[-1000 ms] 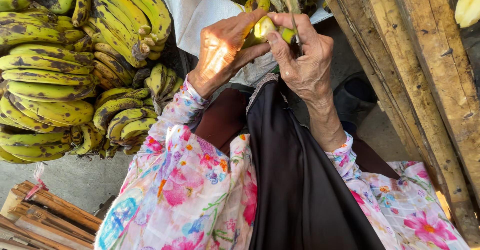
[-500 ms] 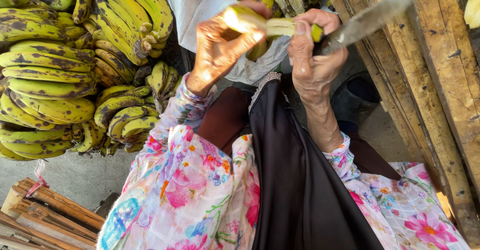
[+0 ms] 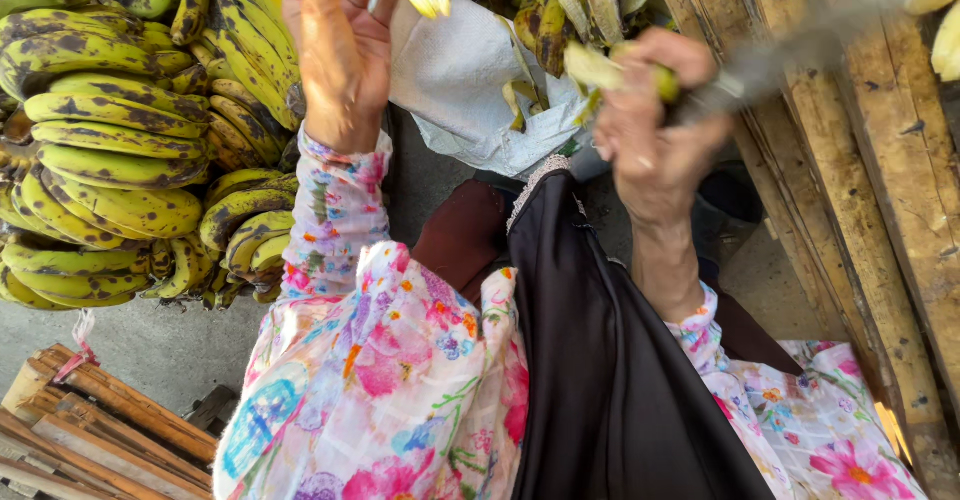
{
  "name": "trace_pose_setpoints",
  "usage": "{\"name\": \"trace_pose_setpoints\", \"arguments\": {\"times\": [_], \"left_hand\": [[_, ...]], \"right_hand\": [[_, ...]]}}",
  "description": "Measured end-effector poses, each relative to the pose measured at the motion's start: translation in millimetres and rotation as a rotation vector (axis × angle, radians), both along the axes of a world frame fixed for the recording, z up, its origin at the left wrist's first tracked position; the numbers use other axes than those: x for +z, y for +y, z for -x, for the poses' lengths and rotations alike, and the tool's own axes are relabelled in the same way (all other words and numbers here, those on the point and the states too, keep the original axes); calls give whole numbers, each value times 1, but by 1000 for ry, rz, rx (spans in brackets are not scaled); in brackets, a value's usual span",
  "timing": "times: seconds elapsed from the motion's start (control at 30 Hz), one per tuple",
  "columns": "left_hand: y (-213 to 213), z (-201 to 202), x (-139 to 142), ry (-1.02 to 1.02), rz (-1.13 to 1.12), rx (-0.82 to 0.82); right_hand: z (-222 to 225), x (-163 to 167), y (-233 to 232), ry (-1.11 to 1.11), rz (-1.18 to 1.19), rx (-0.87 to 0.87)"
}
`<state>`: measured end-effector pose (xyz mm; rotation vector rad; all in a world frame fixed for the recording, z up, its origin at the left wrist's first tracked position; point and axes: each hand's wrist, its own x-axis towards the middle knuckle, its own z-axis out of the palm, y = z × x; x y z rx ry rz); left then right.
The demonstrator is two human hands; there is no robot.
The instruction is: The person sits on the ground and peels bananas one at a time using a small knife, cutting the peel and removing it by hand. Peeled bananas are placed on a pile to the side and peels collect on a white sack.
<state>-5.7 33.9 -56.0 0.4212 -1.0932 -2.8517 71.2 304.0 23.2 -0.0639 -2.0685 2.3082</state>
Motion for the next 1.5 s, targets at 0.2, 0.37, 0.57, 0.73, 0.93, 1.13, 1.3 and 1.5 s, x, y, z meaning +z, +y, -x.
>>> {"name": "trace_pose_setpoints", "arguments": {"times": [0.2, 0.37, 0.57, 0.73, 0.93, 1.13, 1.3, 1.5], "left_hand": [[56, -30, 28, -61, 40, -381], [56, -23, 40, 0, 8, -565], [51, -20, 35, 73, -48, -645], [51, -19, 35, 35, -53, -679], [61, -30, 53, 69, 188, -655], [68, -29, 67, 93, 288, -649], [59, -23, 63, 110, 317, -732], [68, -31, 48, 252, 407, -653]], "right_hand": [[11, -35, -5, -49, -134, 254], [5, -46, 3, 22, -254, 207], [-3, -50, 3, -94, 38, 159], [-3, -48, -3, -14, -205, 62], [-4, -40, -11, 191, -594, -5], [-6, -39, -11, 159, -584, -70], [-6, -41, -10, -81, -338, -135], [7, -32, 2, -60, -172, 124]]}}
